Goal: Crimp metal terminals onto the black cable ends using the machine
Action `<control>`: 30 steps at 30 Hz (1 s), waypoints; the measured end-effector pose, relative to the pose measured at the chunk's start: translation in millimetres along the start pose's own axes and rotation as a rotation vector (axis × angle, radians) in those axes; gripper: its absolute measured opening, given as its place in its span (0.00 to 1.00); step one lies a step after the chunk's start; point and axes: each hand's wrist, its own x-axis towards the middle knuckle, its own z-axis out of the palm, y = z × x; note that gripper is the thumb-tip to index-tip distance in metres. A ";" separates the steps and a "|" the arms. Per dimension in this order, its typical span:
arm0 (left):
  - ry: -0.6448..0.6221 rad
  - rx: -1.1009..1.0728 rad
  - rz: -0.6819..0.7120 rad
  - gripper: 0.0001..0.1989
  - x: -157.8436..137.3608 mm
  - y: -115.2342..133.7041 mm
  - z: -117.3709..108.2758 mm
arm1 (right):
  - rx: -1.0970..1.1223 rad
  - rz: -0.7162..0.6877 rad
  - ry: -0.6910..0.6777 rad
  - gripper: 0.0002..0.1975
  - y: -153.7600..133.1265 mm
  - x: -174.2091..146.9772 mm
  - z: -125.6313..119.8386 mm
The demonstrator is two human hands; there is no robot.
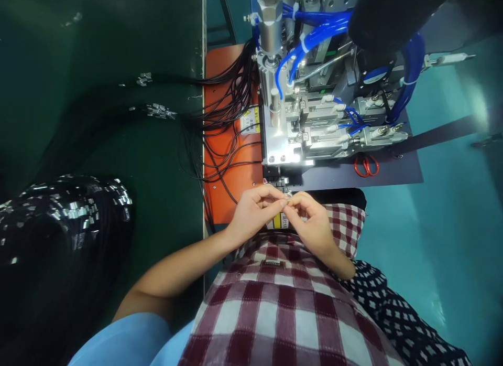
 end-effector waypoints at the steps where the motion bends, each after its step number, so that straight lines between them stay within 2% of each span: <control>1: 0.005 -0.005 -0.009 0.10 0.0 0.7 -0.1 | -0.015 -0.020 -0.001 0.06 -0.2 0.3 0.2; 9: 0.024 -0.016 -0.087 0.11 -1.6 -2.0 -0.3 | 0.037 -0.024 0.009 0.02 -14.9 7.4 -19.2; 20: 0.038 0.012 -0.077 0.12 -1.8 -6.0 1.1 | 0.155 0.109 0.011 0.05 -15.0 10.9 -7.1; 30: 0.051 0.037 -0.014 0.11 -1.2 -9.9 1.4 | 0.217 0.117 0.036 0.05 -10.7 11.1 -1.8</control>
